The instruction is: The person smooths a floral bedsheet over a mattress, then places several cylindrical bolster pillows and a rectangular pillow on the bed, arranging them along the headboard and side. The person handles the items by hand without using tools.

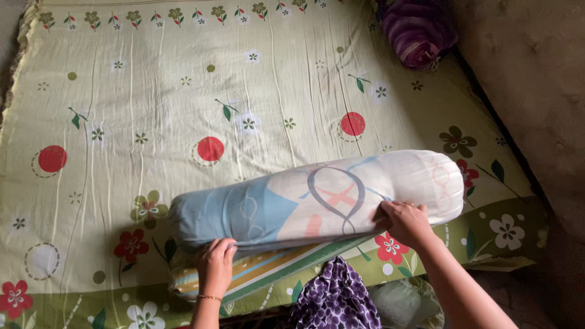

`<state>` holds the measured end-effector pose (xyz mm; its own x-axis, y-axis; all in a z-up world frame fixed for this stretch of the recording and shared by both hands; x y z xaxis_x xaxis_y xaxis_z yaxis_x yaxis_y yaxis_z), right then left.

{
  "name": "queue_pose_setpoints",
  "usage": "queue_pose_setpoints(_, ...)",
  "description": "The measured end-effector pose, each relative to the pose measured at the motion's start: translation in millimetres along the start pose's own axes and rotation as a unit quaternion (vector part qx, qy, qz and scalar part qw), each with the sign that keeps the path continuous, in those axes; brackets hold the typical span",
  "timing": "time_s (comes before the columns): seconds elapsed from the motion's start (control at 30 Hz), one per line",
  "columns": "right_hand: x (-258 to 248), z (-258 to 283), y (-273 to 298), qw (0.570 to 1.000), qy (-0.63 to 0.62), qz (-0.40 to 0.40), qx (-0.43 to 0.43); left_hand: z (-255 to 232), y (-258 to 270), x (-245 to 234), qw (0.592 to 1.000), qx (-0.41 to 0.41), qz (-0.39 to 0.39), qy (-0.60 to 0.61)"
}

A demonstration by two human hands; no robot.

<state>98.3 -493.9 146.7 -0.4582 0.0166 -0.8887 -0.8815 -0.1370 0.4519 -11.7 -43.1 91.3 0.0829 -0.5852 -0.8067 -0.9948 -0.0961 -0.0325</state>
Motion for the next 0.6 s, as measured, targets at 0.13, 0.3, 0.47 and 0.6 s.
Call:
queue_pose_setpoints(0.13,-28.4,36.5,-6.8,0.991,-0.022,-0.106,-0.076,17.4,6.1,7.3,0.999,-0.021,0.033,0.024)
queue_pose_setpoints(0.3,-19.9,143.1,-52.0,0.971,0.008,-0.083,-0.225,6.9,12.0,0.1,0.995,-0.050,0.086,0.007)
queue_pose_setpoints(0.47,22.2,174.5,-54.8,0.976,0.002,0.045,-0.213,-20.0,-8.6,-7.6,0.960,-0.158,0.230,-0.009)
queue_pose_setpoints(0.6,27.7,165.2,-49.6,0.973,0.021,0.097,-0.208,-54.7,-70.9,9.5,0.993,-0.009,0.065,-0.101)
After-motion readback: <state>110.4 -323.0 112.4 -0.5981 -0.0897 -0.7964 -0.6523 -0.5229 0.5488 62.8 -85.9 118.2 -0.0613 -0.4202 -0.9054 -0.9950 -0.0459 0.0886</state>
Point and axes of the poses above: each hand's wrist, its own y-axis away from the middle knuckle, its own x-axis out of the palm, z = x × y, the point moved 2 cm from there along -y, towards the middle knuckle, and after that the axes turned 6 degrees about z, right-handed, at the moved point
